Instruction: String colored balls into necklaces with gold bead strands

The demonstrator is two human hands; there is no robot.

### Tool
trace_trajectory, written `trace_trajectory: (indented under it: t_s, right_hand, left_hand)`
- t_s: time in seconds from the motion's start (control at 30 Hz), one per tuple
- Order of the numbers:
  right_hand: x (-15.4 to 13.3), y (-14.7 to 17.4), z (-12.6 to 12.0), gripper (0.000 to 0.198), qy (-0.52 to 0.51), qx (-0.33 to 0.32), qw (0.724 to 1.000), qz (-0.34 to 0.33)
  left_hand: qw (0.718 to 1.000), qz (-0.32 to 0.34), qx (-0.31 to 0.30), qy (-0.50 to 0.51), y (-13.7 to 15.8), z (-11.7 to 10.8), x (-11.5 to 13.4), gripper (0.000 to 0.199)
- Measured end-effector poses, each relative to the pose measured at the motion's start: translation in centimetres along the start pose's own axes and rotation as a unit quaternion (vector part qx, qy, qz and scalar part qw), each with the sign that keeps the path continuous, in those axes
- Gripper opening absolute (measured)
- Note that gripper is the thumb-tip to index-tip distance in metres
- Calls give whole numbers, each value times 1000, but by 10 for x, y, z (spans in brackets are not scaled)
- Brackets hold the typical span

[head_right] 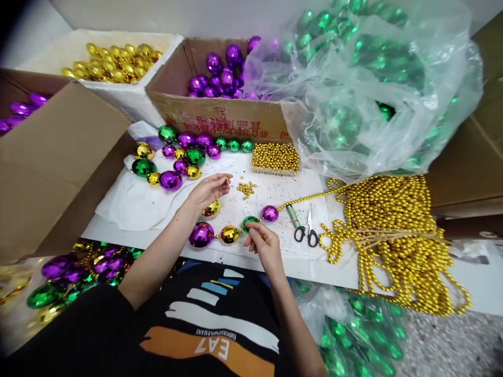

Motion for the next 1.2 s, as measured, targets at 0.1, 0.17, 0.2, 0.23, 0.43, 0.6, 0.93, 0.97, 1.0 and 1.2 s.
trace_trajectory:
  t_s: [0.1, 0.17, 0.2, 0.23, 0.43, 0.6, 0.93, 0.97, 1.0, 1.2]
  right_hand:
    - [1, 1, 2, 32, 5, 2, 1000, 1]
    - [1, 1, 3, 32, 8, 2, 1000, 3]
    - [1, 1, 4, 32, 10, 2, 1000, 4]
    - [1, 1, 4, 32, 11, 2, 1000, 4]
    - [1, 2, 8, 33, 6, 0, 1000, 10]
    - [3, 4, 8, 32, 2, 2, 1000, 14]
    - [3, 3, 10, 32, 9, -9, 1000, 14]
    - [3, 2, 11, 32, 9, -9, 1000, 11]
    - [2, 1, 12, 32, 10, -9, 1000, 8]
    - [-17, -9, 17, 30, 46, 7, 998, -34]
  left_hand:
    - [1000, 2, 2, 26, 3, 0, -2, 14]
    - [999, 4, 8, 34, 4, -1, -2, 14]
    - [999, 4, 12, 36, 5, -2, -2, 15]
    - [999, 5, 17, 39, 6, -3, -2, 15]
    - [998, 14, 37, 58, 10, -10, 1, 17]
    - [997, 26, 40, 68, 11, -12, 2, 20]
    - [996, 15, 29, 85, 13, -9, -2, 18]
    - [995, 16, 32, 89, 14, -9, -2, 18]
    - [995, 19, 33, 91, 15, -8, -2, 20]
    - [999, 23, -22, 3, 30, 27, -11, 19]
Point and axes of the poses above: each hand's wrist, its own y-axis away from the middle knuckle, its own z-axis out of the palm, x = y × z, the point moved 9 cm from there along -y, towards the middle knuckle, and after that the axes turned 2 degrees about x, right-handed, at the moved point
